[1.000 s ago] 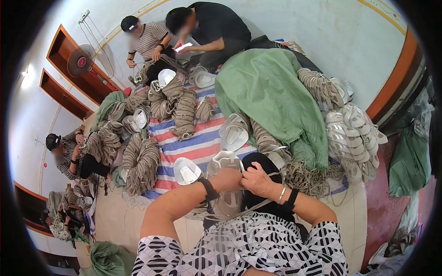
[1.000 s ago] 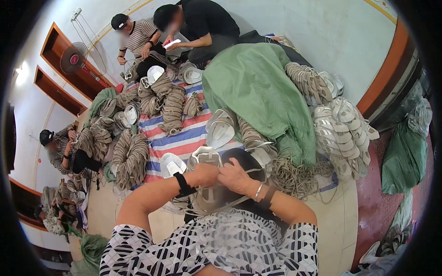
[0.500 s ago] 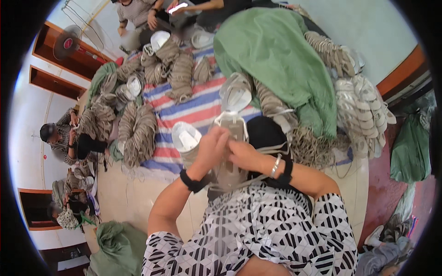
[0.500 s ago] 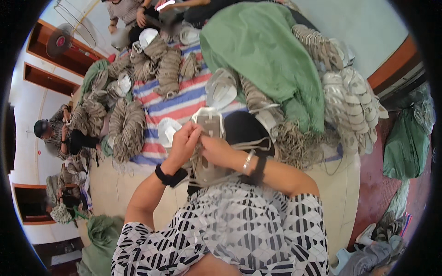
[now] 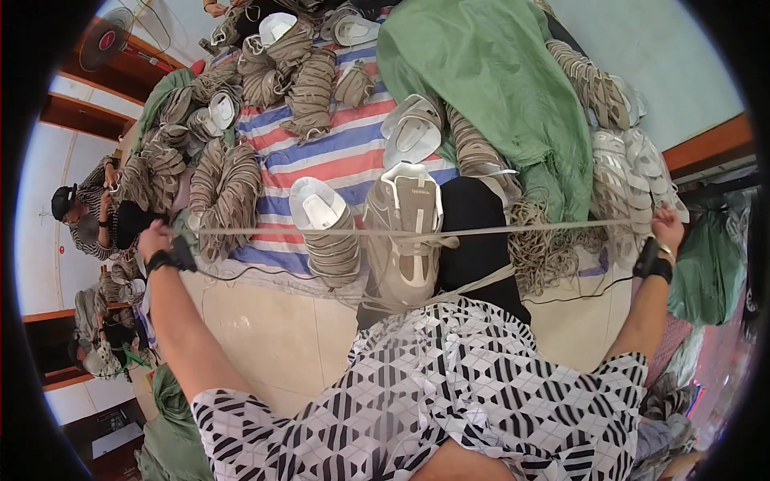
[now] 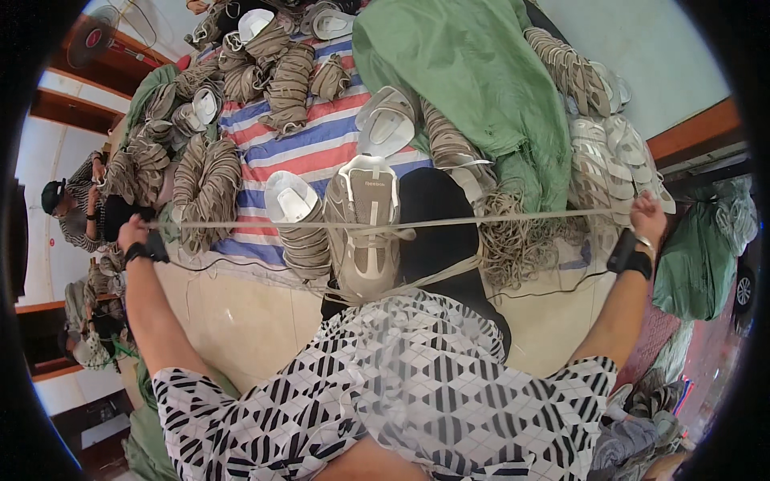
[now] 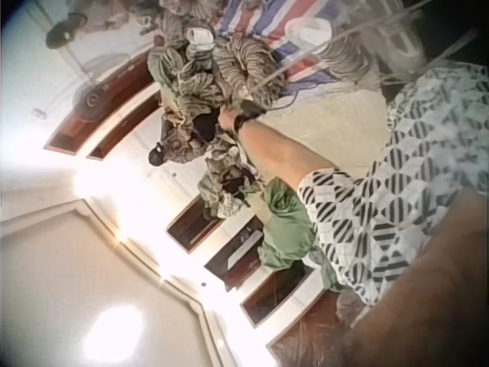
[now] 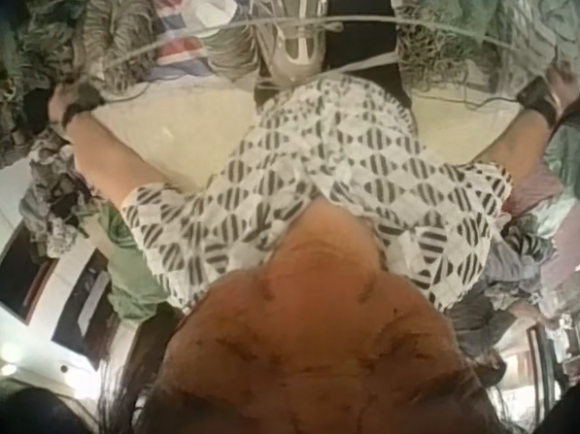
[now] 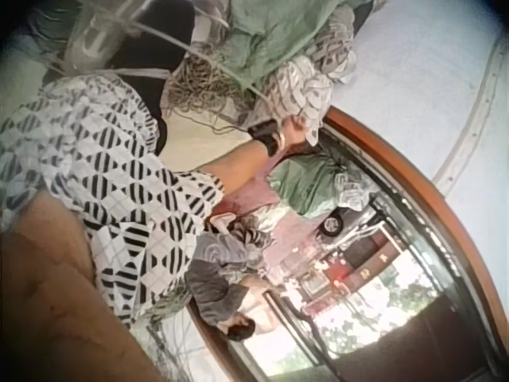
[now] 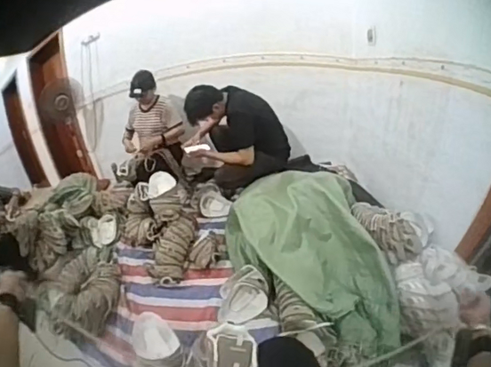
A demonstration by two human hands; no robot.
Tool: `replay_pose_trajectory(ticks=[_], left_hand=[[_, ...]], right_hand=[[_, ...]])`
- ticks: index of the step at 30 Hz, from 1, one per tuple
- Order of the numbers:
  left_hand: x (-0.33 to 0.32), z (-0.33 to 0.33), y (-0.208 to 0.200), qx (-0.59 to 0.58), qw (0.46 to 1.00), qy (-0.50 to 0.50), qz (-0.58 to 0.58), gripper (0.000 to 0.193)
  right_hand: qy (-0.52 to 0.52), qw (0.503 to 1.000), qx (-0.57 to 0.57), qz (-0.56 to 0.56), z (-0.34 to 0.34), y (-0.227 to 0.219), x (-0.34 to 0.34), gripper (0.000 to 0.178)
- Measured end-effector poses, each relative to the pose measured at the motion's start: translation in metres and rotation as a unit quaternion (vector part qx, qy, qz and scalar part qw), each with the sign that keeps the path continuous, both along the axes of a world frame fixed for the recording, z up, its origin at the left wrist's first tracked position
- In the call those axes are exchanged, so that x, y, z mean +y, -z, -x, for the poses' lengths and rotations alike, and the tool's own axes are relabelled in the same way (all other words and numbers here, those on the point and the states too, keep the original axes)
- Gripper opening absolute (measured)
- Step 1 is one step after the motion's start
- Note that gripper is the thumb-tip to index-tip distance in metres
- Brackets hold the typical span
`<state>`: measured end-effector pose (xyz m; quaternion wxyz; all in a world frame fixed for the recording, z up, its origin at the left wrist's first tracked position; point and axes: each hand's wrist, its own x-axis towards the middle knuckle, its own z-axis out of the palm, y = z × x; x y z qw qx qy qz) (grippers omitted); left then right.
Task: The person sits on the floor and threads a long beige lace through the eyelets of a single shoe upper held in their lap. They pull the lace through repeatedly, adjusting the tension and alignment of the laces across the shoe's surface.
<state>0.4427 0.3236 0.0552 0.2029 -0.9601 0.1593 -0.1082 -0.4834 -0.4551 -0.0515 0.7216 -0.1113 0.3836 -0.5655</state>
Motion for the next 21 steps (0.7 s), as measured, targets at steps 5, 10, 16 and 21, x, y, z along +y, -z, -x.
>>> replay_pose_trajectory(ticks=[5, 10, 16, 21], left_hand=[[0.0, -0.001, 0.008, 0.251, 0.805, 0.034, 0.536, 0.016], [-0.194, 0.19, 0.054, 0.39, 0.642, 0.158, 0.641, 0.019], [-0.281, 0.389, 0.027, 0.356, 0.695, 0.572, 0.25, 0.022], [-0.286, 0.392, 0.035, 0.272, 0.734, 0.616, 0.091, 0.017]], right_hand=[[-0.196, 0.877, 0.335, 0.284, -0.063, 0.007, 0.037, 0.027], [-0.487, 0.788, 0.258, 0.273, -0.25, -0.012, 0.192, 0.024], [-0.479, 0.338, 0.397, 0.706, -0.319, -0.036, 0.333, 0.01], [-0.456, 0.372, 0.351, 0.728, -0.315, -0.032, 0.333, 0.011]])
